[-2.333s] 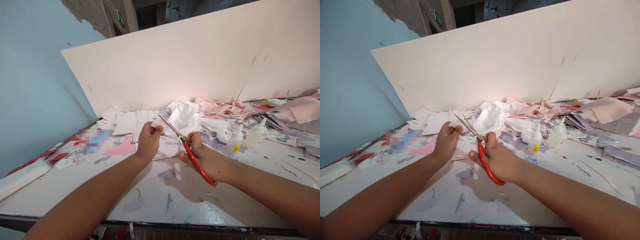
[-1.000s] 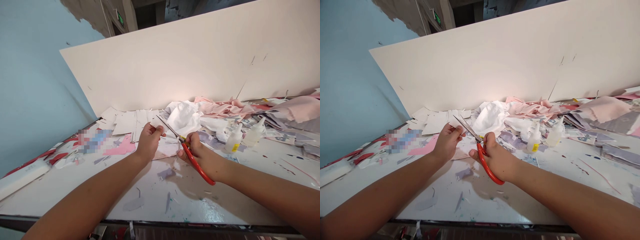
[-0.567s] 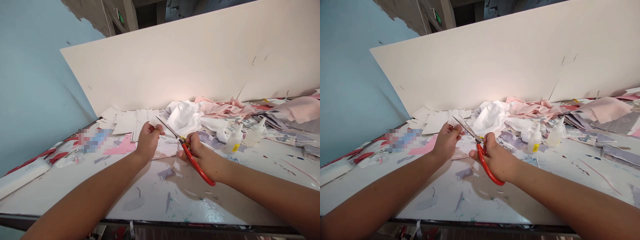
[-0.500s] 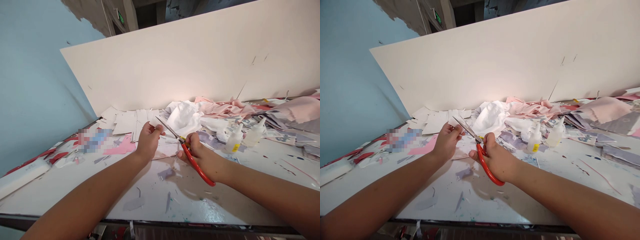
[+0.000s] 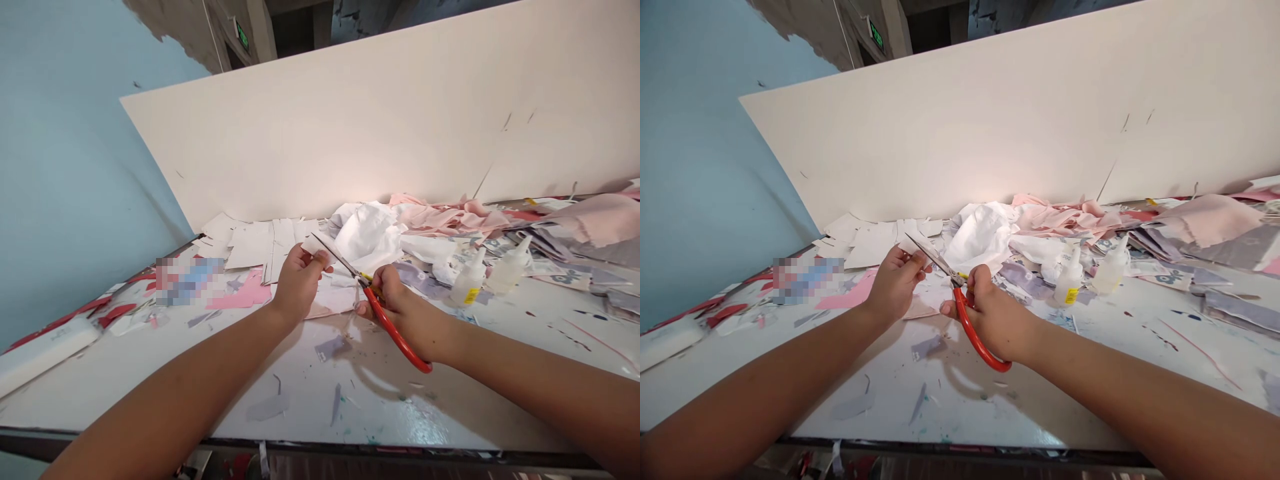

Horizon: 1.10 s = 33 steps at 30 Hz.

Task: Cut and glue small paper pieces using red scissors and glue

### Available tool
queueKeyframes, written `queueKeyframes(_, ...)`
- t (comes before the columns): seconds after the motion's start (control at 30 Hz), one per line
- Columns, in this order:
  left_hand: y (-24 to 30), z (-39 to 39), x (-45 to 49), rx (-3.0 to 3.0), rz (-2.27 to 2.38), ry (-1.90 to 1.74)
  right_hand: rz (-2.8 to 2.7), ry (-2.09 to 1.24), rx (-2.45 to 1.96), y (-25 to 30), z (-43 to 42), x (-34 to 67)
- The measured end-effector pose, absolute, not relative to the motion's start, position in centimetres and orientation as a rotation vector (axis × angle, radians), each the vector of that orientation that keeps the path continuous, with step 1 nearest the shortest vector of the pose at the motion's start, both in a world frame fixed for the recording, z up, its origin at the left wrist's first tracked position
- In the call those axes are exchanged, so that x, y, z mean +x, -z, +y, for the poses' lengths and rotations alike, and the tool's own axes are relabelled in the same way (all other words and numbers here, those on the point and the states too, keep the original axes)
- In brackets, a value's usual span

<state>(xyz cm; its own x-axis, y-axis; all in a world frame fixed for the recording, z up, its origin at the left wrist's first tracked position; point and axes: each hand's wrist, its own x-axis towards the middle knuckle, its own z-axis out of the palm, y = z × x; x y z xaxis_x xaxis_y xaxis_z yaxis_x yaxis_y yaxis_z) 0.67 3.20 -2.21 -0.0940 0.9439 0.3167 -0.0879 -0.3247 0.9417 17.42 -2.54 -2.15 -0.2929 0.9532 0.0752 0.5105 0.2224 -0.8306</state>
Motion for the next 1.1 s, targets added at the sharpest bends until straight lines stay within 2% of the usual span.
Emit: queueKeyframes(1.1,2.15,3.26,0.30,1.340,0.931,-1.551,-2.022,-0.832,-1.322,2.62,-2.27,17.64)
